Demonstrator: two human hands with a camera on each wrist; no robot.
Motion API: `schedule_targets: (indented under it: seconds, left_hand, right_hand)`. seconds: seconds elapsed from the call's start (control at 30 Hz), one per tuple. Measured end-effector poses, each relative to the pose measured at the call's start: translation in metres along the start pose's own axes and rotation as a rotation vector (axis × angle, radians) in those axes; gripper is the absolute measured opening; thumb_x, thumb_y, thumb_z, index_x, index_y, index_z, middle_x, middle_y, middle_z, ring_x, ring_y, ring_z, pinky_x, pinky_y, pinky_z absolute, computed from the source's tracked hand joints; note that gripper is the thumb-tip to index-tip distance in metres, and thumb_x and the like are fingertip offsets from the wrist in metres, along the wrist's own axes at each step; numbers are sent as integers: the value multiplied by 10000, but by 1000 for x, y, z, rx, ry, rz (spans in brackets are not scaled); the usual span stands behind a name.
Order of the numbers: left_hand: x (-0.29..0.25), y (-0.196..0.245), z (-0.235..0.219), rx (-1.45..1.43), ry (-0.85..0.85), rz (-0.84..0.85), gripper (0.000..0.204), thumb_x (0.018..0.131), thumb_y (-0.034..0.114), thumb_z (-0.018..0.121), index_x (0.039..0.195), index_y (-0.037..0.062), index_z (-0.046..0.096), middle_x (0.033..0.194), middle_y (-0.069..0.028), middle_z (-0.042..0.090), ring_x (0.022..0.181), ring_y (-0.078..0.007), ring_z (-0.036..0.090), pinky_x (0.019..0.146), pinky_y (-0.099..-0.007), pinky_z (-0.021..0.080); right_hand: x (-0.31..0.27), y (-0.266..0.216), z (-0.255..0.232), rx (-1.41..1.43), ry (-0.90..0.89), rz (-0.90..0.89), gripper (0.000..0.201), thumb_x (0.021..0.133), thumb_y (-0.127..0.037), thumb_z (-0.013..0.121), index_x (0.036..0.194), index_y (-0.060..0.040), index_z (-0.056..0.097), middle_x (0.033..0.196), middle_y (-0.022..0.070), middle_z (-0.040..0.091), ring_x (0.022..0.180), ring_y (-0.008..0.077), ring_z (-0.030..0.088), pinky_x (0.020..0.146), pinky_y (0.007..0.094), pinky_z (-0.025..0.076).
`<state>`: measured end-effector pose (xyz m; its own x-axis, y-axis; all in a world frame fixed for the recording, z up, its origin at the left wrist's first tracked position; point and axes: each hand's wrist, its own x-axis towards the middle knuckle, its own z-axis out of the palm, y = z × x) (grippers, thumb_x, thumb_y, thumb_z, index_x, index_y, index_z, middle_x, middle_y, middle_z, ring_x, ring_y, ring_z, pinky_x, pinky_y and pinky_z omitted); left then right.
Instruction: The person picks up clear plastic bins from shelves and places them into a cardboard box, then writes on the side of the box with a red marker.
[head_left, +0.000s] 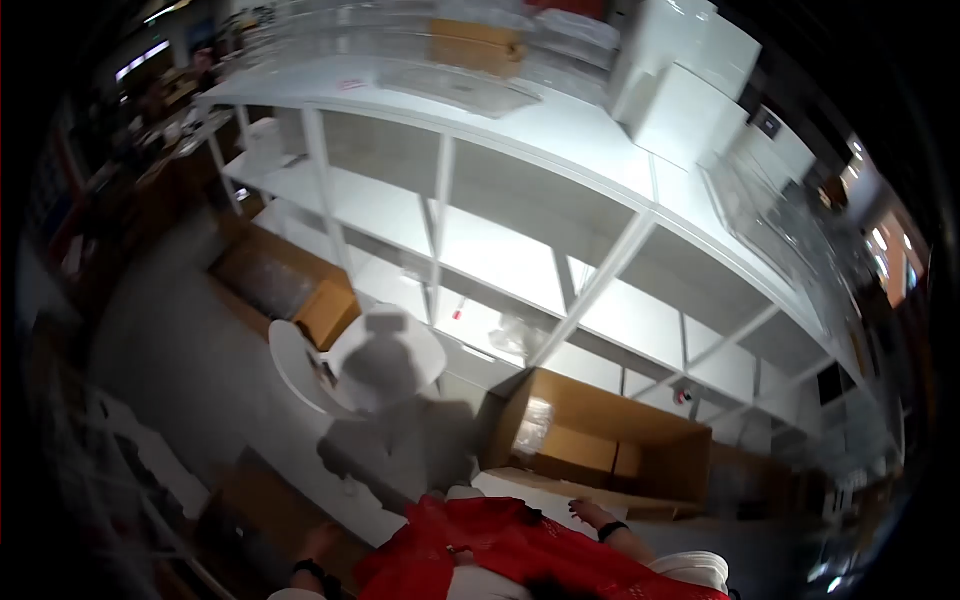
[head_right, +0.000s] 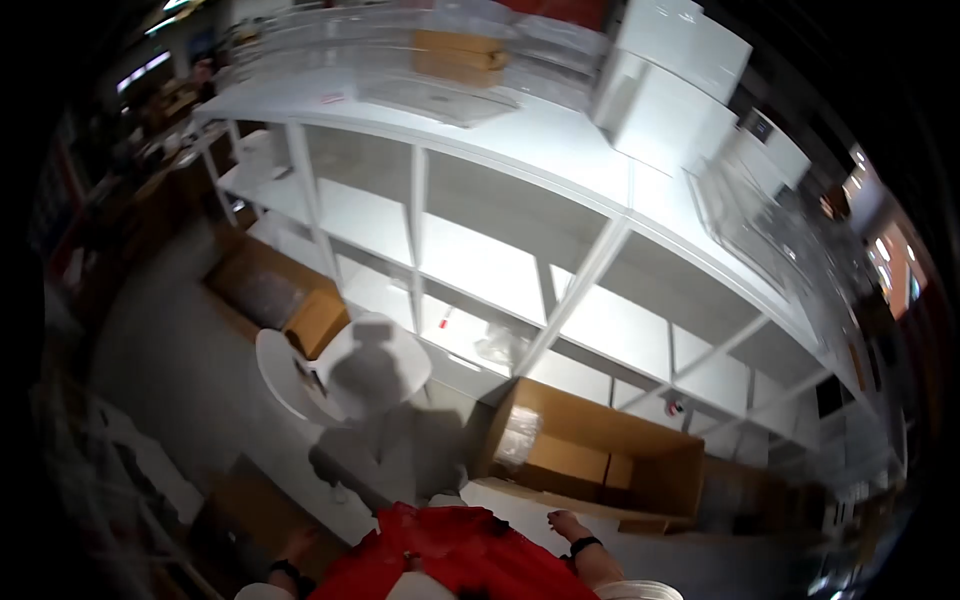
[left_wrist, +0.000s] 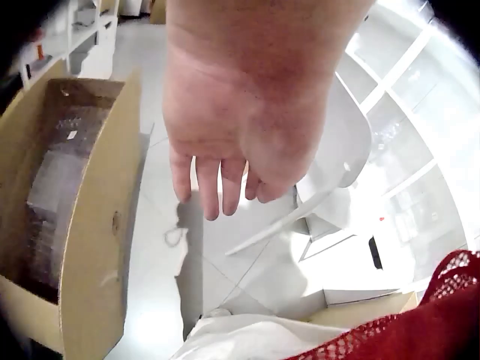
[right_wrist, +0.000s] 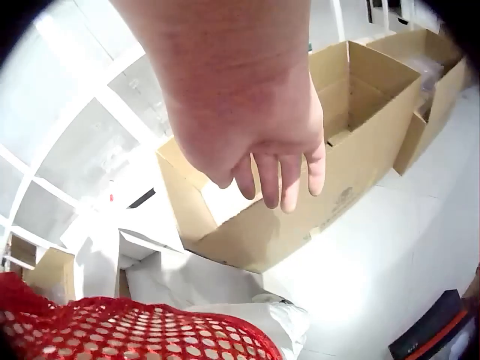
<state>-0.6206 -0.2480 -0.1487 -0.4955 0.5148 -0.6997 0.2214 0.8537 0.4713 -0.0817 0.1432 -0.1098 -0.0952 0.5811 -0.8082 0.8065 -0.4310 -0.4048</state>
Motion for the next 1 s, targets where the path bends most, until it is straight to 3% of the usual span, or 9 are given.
schedule_targets:
  seconds: [0.33,0.47,0.5,0.63,0.73,0.8,0.93,0.97,1.0]
  left_hand:
    - [-54,-69,56,44,-59,-195,307,856,247,504,1080,52,579,1045,-153,592,967,-296,567,796,-379,457]
    - [-57,-61,52,-3,-16,-261,293,853,242,508,1062,53,586,1010,-160,601,935,-297,578,769,-382,465]
    - [-55,-54,50,-20,2,-264,289,852,241,509,1057,53,588,1001,-161,603,926,-297,581,763,-382,467]
    - [-27,2,21,-90,143,-223,276,849,236,513,1039,54,595,966,-167,611,893,-298,593,736,-385,475]
    - [-6,50,-16,-181,306,-182,266,847,233,516,1025,54,601,939,-172,617,869,-299,602,715,-388,481]
    - [-3,66,-39,-252,407,-146,260,845,231,518,1016,55,604,922,-175,622,852,-300,608,702,-389,485]
    - [10,44,-54,-468,537,39,218,851,200,506,987,64,609,859,-171,624,782,-315,609,678,-403,483]
    - [20,12,-37,-557,575,70,217,850,195,507,990,64,608,868,-170,624,794,-315,608,687,-401,482]
    - [23,-19,-16,-544,561,46,218,848,194,508,987,59,608,879,-170,623,806,-313,606,694,-398,481]
  right_hand:
    - [45,-119,10,-140,-157,-121,393,892,-319,467,1115,-7,552,980,97,620,831,194,603,643,303,466]
    - [-2,-211,4,-445,-135,-215,427,871,-356,491,1090,1,575,974,168,621,888,265,601,747,358,460]
    - [-23,-237,1,-294,-144,-195,398,864,-333,483,995,18,618,959,204,621,927,300,588,790,382,440]
    - [63,-245,-3,-284,-119,-142,360,892,-290,427,1019,1,596,907,162,634,856,264,601,766,365,476]
    - [185,-218,-2,-81,-216,-173,324,844,-278,482,1003,-15,587,855,73,635,651,176,600,500,299,458]
    - [181,-264,0,-167,-208,-131,329,853,-291,491,978,-2,584,837,83,635,639,168,599,486,280,450]
    - [184,-345,35,-217,-248,-249,340,854,-317,495,970,-11,586,845,90,641,660,164,603,525,290,471]
    - [206,-351,46,-210,-335,-375,337,859,-308,494,996,-14,581,850,114,642,713,227,618,595,350,496]
    - [237,-363,61,-571,-257,-688,332,857,-299,498,1006,-12,578,842,127,639,727,257,615,623,367,496]
